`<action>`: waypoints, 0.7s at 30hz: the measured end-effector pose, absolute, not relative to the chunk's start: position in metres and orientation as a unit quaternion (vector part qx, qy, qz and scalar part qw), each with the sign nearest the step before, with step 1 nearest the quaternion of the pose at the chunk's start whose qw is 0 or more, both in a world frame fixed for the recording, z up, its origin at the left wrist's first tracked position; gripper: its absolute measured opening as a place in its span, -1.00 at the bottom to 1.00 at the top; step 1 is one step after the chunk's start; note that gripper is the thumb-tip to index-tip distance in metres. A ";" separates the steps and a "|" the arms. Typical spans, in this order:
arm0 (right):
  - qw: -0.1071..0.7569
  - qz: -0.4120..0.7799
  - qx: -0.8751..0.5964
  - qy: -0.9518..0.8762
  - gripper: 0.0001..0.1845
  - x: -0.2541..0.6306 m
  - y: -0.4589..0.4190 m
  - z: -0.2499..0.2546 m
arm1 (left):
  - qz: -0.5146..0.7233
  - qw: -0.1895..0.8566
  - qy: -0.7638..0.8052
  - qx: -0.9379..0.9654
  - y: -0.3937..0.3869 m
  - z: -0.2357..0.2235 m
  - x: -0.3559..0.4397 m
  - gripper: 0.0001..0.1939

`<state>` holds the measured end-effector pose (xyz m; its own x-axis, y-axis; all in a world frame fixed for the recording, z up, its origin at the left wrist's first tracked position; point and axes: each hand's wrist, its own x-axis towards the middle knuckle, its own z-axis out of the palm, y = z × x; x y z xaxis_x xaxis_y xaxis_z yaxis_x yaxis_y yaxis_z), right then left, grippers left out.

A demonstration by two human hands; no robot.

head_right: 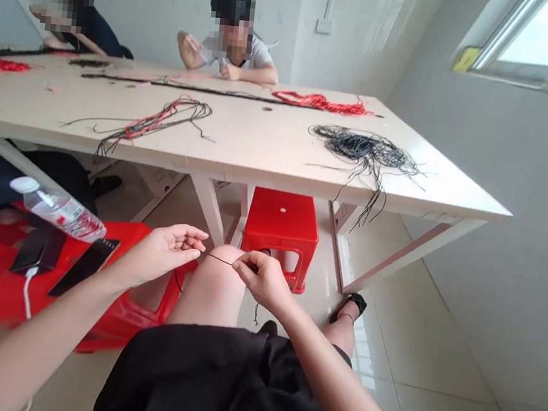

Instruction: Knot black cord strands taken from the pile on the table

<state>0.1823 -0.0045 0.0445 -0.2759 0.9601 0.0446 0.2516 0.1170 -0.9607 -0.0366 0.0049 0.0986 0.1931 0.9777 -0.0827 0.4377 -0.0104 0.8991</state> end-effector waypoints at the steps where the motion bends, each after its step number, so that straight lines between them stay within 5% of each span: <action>1: 0.370 0.431 -0.482 -0.667 -0.75 0.183 0.006 0.055 | 0.314 0.416 0.544 0.658 0.020 0.102 -0.036 -0.70; 11: 0.306 0.167 -0.589 -0.729 -0.73 0.196 0.182 0.163 | 0.405 0.236 0.539 0.700 0.210 0.166 -0.006 -0.72; 21: 0.276 0.091 -0.674 -0.679 -0.88 0.189 0.314 0.151 | 0.430 0.141 0.622 0.639 0.343 0.143 0.014 -0.69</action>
<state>0.1886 0.3143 0.1507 0.0611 0.9658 0.2520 0.8647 0.0748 -0.4966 0.0141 0.3430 0.1432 -0.1445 0.9159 0.3746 0.6736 -0.1862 0.7153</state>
